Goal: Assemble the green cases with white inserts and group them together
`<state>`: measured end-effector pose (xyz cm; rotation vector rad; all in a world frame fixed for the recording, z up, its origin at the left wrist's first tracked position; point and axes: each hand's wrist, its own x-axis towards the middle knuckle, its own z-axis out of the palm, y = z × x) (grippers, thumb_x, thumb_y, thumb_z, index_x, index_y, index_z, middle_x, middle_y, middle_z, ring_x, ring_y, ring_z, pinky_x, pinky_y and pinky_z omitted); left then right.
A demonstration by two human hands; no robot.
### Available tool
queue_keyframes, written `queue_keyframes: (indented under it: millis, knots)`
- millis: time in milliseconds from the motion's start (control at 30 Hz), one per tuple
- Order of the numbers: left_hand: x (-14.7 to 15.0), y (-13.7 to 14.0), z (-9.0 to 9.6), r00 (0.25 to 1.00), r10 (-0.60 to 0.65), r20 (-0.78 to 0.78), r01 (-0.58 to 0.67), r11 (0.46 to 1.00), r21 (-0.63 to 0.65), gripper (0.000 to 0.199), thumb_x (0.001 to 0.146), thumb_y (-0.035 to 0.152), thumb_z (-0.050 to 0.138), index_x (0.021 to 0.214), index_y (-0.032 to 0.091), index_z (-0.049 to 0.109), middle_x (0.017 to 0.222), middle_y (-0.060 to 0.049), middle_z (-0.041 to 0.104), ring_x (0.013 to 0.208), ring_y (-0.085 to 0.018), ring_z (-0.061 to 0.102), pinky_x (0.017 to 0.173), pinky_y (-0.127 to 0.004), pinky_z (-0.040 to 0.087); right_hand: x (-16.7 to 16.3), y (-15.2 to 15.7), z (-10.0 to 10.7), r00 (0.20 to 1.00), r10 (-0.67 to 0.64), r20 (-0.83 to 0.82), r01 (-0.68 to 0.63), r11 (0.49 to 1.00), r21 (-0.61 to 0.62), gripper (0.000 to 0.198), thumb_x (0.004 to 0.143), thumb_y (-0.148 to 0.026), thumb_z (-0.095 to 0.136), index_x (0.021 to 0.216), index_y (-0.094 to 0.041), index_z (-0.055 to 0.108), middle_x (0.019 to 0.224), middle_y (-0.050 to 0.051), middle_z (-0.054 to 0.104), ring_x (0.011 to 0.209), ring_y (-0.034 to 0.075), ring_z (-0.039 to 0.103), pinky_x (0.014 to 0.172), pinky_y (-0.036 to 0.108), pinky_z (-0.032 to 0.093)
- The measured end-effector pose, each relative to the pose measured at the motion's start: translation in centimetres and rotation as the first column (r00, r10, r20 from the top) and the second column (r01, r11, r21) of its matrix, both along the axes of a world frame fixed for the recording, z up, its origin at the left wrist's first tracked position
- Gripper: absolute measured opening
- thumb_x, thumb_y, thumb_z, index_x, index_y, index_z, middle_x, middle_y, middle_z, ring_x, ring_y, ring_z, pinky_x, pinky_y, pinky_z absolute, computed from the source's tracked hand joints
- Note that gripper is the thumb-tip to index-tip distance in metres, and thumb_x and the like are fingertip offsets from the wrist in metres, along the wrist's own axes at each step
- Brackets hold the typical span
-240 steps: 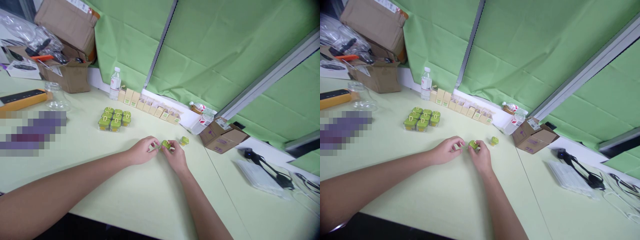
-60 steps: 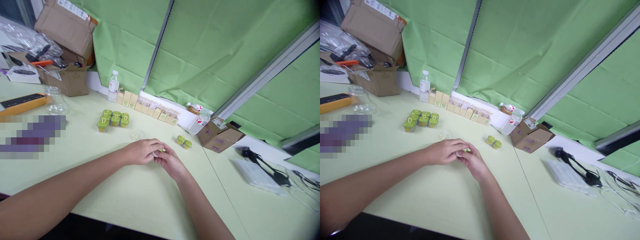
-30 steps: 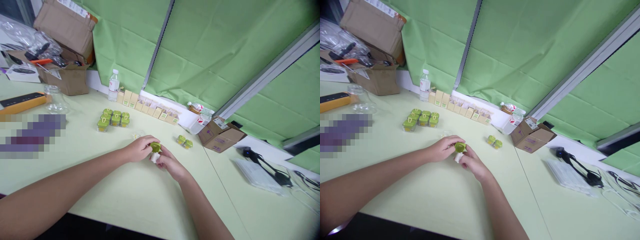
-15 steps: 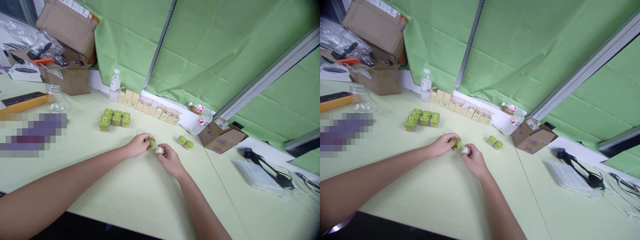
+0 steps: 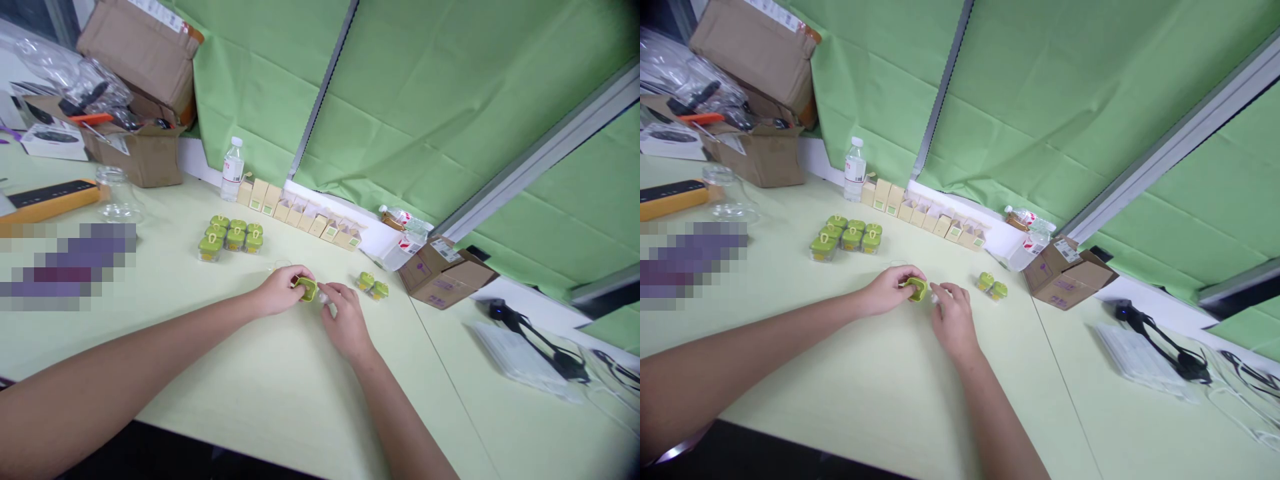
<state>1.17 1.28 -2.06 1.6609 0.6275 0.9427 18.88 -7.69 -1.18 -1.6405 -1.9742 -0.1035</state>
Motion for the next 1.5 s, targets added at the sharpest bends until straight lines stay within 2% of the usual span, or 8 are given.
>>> queue_keyframes:
  millis: [100,167,333,500,767,967,1167,1500]
  knots:
    - [0.0,0.1,0.0,1.0,0.01,-0.01,-0.01,0.999,0.032,0.024,0.075,0.01,0.053,0.094,0.017,0.067,0.094,-0.004,0.07,0.087,-0.017,0.065,0.077,-0.03,0.054,-0.3,-0.1,-0.3,0.996,0.087,0.002,-0.086,0.987,-0.139,0.061,0.072,0.004,0.048,0.122,-0.025,0.065,0.121,0.01,0.062,0.112,0.026,0.057,0.098,0.044,0.049]
    - [0.0,0.2,-0.1,1.0,0.013,-0.01,-0.013,0.999,0.037,0.025,0.075,0.01,0.053,0.095,0.017,0.067,0.096,-0.004,0.07,0.089,-0.018,0.065,0.079,-0.03,0.053,-0.4,-0.2,-0.2,0.994,0.109,-0.024,-0.111,0.98,-0.166,0.064,0.071,0.005,0.047,0.126,-0.025,0.062,0.125,0.009,0.061,0.116,0.025,0.056,0.101,0.043,0.048]
    - [-0.1,0.2,0.0,1.0,-0.01,0.006,0.01,0.998,0.054,0.027,0.075,0.013,0.058,0.101,0.017,0.068,0.1,-0.005,0.071,0.091,-0.019,0.065,0.08,-0.031,0.053,0.0,-0.4,0.4,0.992,0.063,-0.106,-0.071,0.995,-0.071,0.059,0.079,-0.005,0.053,0.135,-0.025,0.056,0.131,0.009,0.062,0.124,0.026,0.055,0.107,0.046,0.045]
    - [-0.2,-0.3,0.1,0.996,-0.076,0.04,0.075,0.997,0.026,0.022,0.079,0.017,0.06,0.1,0.018,0.068,0.096,-0.005,0.071,0.088,-0.018,0.066,0.079,-0.03,0.054,-0.4,-0.3,0.6,0.969,0.061,-0.24,-0.069,0.997,-0.023,0.034,0.09,-0.02,0.055,0.123,-0.026,0.064,0.119,0.006,0.071,0.112,0.024,0.064,0.099,0.043,0.05]
    - [0.0,-1.5,1.3,0.984,-0.151,0.09,0.151,0.988,0.005,0.029,0.076,0.014,0.062,0.104,0.016,0.068,0.1,-0.006,0.07,0.09,-0.018,0.066,0.078,-0.03,0.054,-0.3,-0.1,0.5,0.937,0.062,-0.344,-0.055,0.998,0.028,0.021,0.087,-0.02,0.059,0.105,-0.024,0.07,0.103,0.005,0.073,0.099,0.023,0.067,0.089,0.039,0.052]
    - [-0.4,-2.7,2.4,0.982,-0.175,0.065,0.168,0.981,0.093,0.045,0.067,0.003,0.06,0.11,0.018,0.066,0.114,-0.008,0.067,0.106,-0.021,0.064,0.084,-0.029,0.055,0.1,-0.1,0.7,0.975,0.059,-0.213,-0.048,0.997,0.056,0.027,0.084,-0.011,0.053,0.106,-0.021,0.065,0.1,0.006,0.071,0.094,0.024,0.065,0.083,0.036,0.051]
    - [-0.5,-3.0,3.0,0.991,-0.13,0.028,0.126,0.986,0.107,0.046,0.068,0.004,0.063,0.112,0.018,0.067,0.115,-0.008,0.068,0.09,-0.018,0.065,0.076,-0.028,0.056,-0.7,-0.5,1.4,1.0,-0.016,0.009,0.016,0.999,0.049,0.04,0.078,-0.001,0.047,0.11,-0.02,0.061,0.092,0.007,0.069,0.088,0.025,0.062,0.075,0.035,0.048]
    - [-0.2,-3.2,2.3,0.983,-0.182,0.034,0.177,0.977,0.12,0.046,0.071,0.004,0.058,0.114,0.018,0.06,0.113,-0.009,0.065,0.097,-0.021,0.064,0.077,-0.029,0.055,-1.6,-0.8,1.6,0.991,-0.12,0.066,0.12,0.993,-0.004,0.037,0.075,0.0,0.046,0.102,-0.021,0.06,0.085,0.004,0.069,0.081,0.024,0.059,0.069,0.031,0.04]
